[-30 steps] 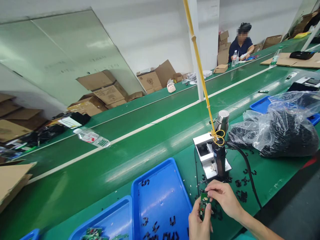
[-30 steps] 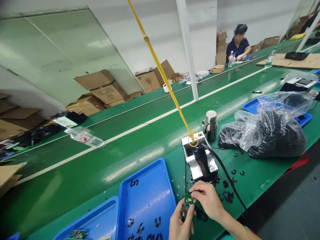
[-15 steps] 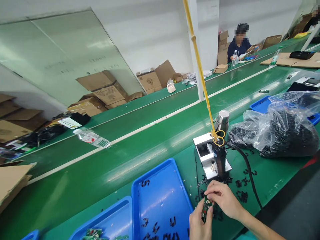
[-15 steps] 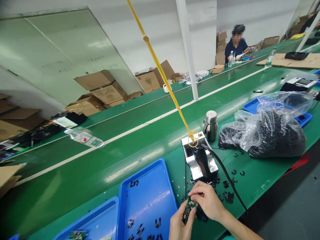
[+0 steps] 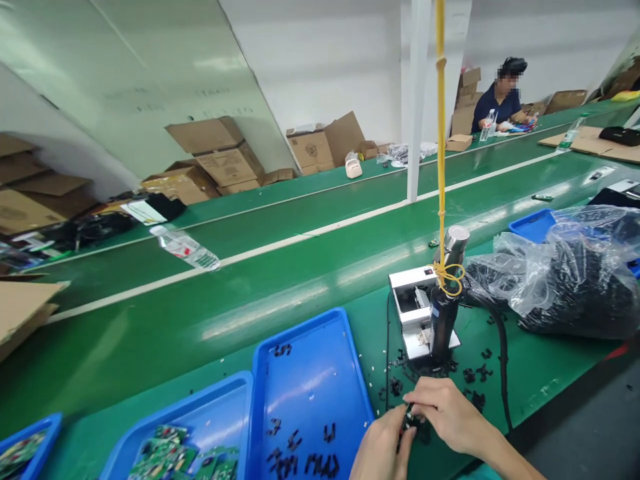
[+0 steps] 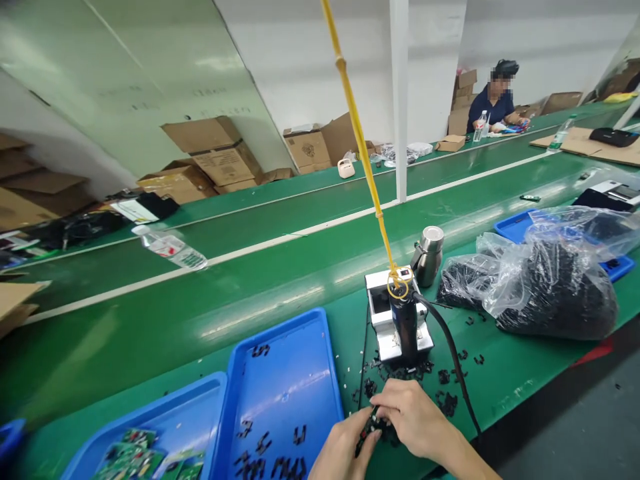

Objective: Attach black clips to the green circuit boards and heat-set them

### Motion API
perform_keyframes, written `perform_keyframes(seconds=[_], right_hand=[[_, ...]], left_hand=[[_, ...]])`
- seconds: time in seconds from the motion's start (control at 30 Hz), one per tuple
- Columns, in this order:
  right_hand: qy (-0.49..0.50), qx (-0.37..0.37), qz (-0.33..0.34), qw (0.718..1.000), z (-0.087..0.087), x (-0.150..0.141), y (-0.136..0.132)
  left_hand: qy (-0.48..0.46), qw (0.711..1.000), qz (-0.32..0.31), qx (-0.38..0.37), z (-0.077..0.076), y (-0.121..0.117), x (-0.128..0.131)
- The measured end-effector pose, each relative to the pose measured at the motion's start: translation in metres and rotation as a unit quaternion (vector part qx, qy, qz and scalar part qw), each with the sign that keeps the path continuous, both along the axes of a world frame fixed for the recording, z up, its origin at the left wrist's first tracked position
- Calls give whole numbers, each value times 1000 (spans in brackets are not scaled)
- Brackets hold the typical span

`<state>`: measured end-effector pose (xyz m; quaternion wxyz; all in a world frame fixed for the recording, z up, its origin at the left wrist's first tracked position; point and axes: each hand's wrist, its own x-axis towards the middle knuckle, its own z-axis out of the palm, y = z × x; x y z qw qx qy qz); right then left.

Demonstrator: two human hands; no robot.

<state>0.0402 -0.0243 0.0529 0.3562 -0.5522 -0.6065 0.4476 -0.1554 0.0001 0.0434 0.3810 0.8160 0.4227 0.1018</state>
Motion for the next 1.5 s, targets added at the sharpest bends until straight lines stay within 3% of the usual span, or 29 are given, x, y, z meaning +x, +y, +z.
perform_keyframes(seconds=[0.17, 0.27, 0.33, 0.4, 0.5, 0.57, 0.67, 0.83, 0.93, 1.0, 1.03, 1.1, 1.13, 1.17, 1.27, 1.33, 1.4, 1.43, 1.5], right_hand=[[-4, -32, -32, 999, 0, -3, 0], [13, -16, -33, 999, 4, -3, 1], [22, 0, -28, 999, 10, -2, 0], [26, 22, -18, 999, 17, 0, -2], [10, 79, 11, 997, 29, 5, -4], [-6, 121, 35, 992, 36, 8, -5], [-10, 157, 65, 985, 43, 14, -5], [-39, 143, 98, 984, 44, 29, -8], [-74, 145, 59, 985, 39, 37, -10], [-71, 199, -62, 975, 35, 42, -7], [-63, 238, -158, 956, 33, 43, -3], [-30, 295, -346, 890, 31, 46, 8], [-2, 294, -401, 867, 30, 48, 15], [32, 270, -417, 867, 30, 49, 21], [118, 143, -316, 931, 27, 54, 36], [131, 102, -280, 946, 25, 55, 37], [132, 104, -278, 946, 24, 54, 31], [139, 106, -270, 947, 24, 52, 27], [166, 105, -233, 953, 26, 48, 19]], left_hand=[[30, 998, -11, 46, 2, -14, -2], [-40, 999, 19, -16, 7, -15, -6], [-118, 986, 38, -115, 13, -10, -8], [-205, 940, 67, -263, 17, -5, -8], [-311, 820, 104, -469, 18, 1, -4], [-339, 760, 97, -545, 15, 2, 1], [-352, 724, 69, -590, 9, 0, 8], [-394, 738, 85, -541, 2, -5, 24], [-422, 732, 139, -516, 1, -8, 38], [-448, 725, 178, -492, 4, -9, 47], [-460, 723, 196, -476, 6, -8, 51], [-476, 722, 229, -446, 11, -6, 56], [-480, 722, 242, -436, 14, -5, 58], [-482, 721, 251, -430, 17, -5, 60], [-483, 721, 263, -421, 22, -3, 62], [-485, 722, 262, -418, 24, -2, 63], [-483, 728, 258, -412, 25, -3, 62], [-476, 741, 258, -397, 25, -4, 61], [-447, 795, 258, -318, 25, -7, 59]])
